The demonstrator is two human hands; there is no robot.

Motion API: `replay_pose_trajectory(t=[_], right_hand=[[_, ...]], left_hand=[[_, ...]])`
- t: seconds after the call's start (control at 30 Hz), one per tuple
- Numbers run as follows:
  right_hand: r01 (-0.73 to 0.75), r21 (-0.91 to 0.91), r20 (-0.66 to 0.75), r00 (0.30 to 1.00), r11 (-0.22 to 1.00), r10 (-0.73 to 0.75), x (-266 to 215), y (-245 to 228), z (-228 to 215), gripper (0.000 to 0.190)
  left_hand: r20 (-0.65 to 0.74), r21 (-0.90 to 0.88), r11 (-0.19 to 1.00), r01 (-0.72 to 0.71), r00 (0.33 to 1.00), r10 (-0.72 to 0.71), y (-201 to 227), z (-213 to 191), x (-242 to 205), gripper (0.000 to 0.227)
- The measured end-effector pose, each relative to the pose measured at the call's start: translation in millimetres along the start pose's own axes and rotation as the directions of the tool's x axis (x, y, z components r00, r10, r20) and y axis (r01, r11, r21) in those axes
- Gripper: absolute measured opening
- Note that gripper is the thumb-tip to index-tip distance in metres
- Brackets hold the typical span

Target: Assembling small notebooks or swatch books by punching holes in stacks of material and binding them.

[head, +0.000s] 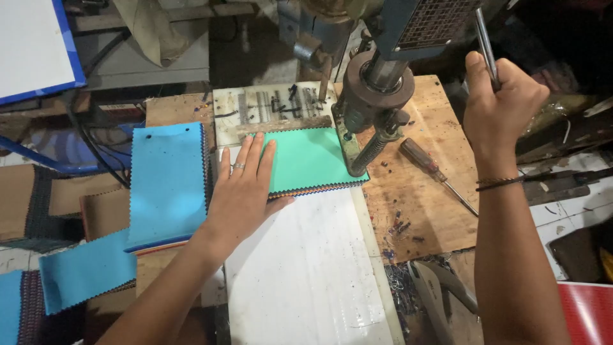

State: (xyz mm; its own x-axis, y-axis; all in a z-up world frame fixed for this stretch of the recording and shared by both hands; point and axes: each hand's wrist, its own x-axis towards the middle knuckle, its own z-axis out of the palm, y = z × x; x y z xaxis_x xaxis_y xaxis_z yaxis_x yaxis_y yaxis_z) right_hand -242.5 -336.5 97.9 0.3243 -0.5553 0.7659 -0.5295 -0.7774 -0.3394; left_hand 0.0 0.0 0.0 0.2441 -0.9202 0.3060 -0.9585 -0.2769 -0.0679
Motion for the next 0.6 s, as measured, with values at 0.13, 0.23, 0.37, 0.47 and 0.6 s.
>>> replay_pose_trajectory(t=[0.13,0.23,0.37,0.47,0.6], right_hand=[[-0.167,0.202,0.134,0.981,0.965,0.141,8,-42,-17,0.068],[-0.214,0.250,0.182,0.968,0.944,0.172,10,-49,-20,0.063],[-0.218,0.223,0.174,0.968,0.950,0.181,8,-50,-18,0.063],[-0.215,0.224,0.160,0.970,0.951,0.181,7,-47,-15,0.063],[-0.208,0.276,0.121,0.976,0.938,0.181,4,-43,-8,0.063]], left_hand=[[-0.018,0.004,1.000,-0.004,1.000,0.004,0,1,0,0.107],[-0.033,0.029,1.000,-0.008,0.999,0.009,0,1,0,0.108],[-0.032,0.003,1.000,-0.006,0.999,0.006,0,1,0,0.109],[-0.040,0.013,1.000,-0.003,0.999,0.004,0,3,-1,0.109],[-0.041,0.010,1.000,0.001,0.999,0.000,0,4,-1,0.108]])
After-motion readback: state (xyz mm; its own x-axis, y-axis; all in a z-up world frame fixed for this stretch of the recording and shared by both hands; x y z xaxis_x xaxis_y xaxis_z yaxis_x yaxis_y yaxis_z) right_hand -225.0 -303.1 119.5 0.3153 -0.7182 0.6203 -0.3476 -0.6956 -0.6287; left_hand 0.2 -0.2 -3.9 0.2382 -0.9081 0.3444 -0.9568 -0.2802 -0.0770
